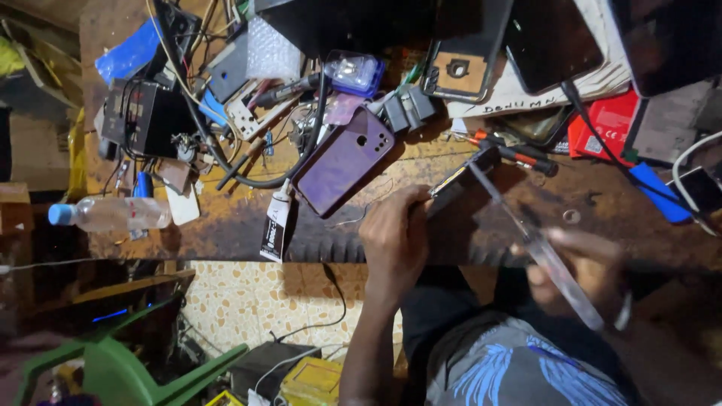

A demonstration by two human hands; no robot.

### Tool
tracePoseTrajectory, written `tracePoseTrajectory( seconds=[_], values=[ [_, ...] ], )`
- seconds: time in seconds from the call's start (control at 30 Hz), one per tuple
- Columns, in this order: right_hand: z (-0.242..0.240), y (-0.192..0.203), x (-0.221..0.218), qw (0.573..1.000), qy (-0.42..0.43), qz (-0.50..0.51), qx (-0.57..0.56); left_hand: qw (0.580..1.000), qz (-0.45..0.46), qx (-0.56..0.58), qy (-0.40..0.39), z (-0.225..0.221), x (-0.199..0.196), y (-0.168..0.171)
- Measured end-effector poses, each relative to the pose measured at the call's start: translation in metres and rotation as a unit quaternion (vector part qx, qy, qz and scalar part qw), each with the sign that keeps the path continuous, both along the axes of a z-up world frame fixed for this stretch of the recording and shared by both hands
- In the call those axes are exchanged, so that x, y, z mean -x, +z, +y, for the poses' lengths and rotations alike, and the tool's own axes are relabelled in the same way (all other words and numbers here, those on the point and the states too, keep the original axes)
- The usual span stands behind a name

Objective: Repairing a mobile phone by soldering internal components, applying adhesive, and assembling the screen and back panel.

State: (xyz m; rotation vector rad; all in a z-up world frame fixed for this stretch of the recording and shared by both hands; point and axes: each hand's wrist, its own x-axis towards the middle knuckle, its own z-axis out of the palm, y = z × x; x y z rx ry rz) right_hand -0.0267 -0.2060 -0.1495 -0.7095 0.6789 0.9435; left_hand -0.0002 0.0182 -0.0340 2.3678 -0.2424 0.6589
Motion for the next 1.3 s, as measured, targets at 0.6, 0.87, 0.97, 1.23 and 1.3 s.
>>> tracePoseTrajectory(
  seconds=[0.6, 0.87, 0.97, 1.23, 1.3],
  values=[
    [0.018, 0.044, -0.01, 0.474, -0.035, -0.866, 0.154, 1.0, 0.001, 0.015, -0.012, -0.001, 0.003, -0.003],
    [0.026, 0.054, -0.013, 0.413, -0.077, -0.871, 0.254, 1.0, -0.004, 0.006, -0.01, -0.001, 0.002, -0.004],
    [0.018, 0.043, -0.009, 0.433, -0.044, -0.866, 0.247, 1.0, 0.012, 0.002, -0.009, -0.002, 0.002, 0.002],
    [0.019, 0.052, -0.012, 0.432, -0.024, -0.869, 0.241, 1.0, -0.01, 0.002, -0.016, -0.002, 0.001, 0.0],
    [0.021, 0.052, -0.012, 0.437, -0.03, -0.866, 0.241, 1.0, -0.009, 0.004, -0.015, -0.002, 0.002, 0.0]
  ],
)
